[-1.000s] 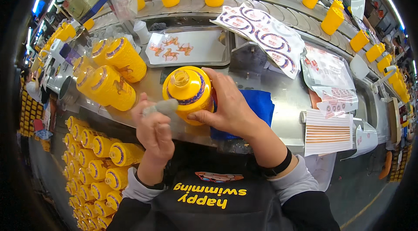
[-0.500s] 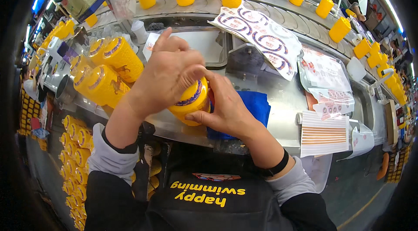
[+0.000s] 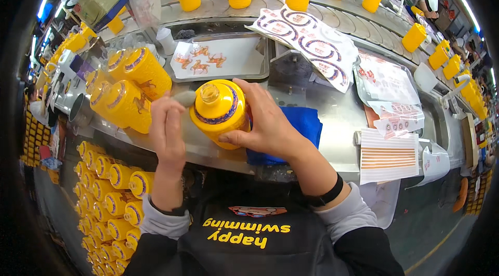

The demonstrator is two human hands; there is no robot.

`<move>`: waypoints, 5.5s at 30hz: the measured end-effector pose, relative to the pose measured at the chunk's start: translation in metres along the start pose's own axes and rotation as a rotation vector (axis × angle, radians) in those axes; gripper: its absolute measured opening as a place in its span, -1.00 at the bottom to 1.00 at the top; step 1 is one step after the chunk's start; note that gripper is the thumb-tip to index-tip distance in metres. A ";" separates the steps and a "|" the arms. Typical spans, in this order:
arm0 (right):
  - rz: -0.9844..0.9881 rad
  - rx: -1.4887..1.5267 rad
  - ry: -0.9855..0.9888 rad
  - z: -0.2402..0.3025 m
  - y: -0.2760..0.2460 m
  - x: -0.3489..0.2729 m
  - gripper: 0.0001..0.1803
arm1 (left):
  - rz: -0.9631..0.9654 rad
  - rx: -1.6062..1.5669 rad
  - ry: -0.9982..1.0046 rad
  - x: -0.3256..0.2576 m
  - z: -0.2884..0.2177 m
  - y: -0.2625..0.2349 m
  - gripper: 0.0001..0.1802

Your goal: Labeling and applying decorative elements to yellow bottles on a production line.

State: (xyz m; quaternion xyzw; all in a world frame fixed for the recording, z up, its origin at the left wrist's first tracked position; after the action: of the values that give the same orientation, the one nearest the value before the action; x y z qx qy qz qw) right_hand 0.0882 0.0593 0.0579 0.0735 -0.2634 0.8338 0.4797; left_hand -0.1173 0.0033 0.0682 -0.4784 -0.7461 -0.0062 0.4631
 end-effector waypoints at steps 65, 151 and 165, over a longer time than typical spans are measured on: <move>-0.315 0.084 0.291 -0.032 -0.078 -0.074 -0.32 | 0.699 -0.876 -0.670 0.006 -0.021 0.147 -0.41; -0.371 -0.231 -0.037 0.014 -0.086 -0.067 -0.80 | 0.726 0.172 0.816 0.083 -0.103 0.108 -0.76; -0.499 0.179 0.154 0.010 -0.084 -0.054 -0.86 | 0.691 -0.223 0.097 -0.042 -0.030 0.105 0.16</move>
State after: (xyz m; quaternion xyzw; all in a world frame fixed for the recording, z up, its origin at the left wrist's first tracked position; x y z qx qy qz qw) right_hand 0.1863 0.0466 0.0768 0.1147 -0.1254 0.7127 0.6806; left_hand -0.0164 0.0169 0.0105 -0.7488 -0.5124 0.0468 0.4177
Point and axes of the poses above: each hand's wrist, its own x-axis towards the middle knuckle, its own y-axis out of the palm, z = x × y, the point moved 2 cm from there along x, towards the middle knuckle, and after that the axes turned 9 degrees about x, right-handed, at the moved point
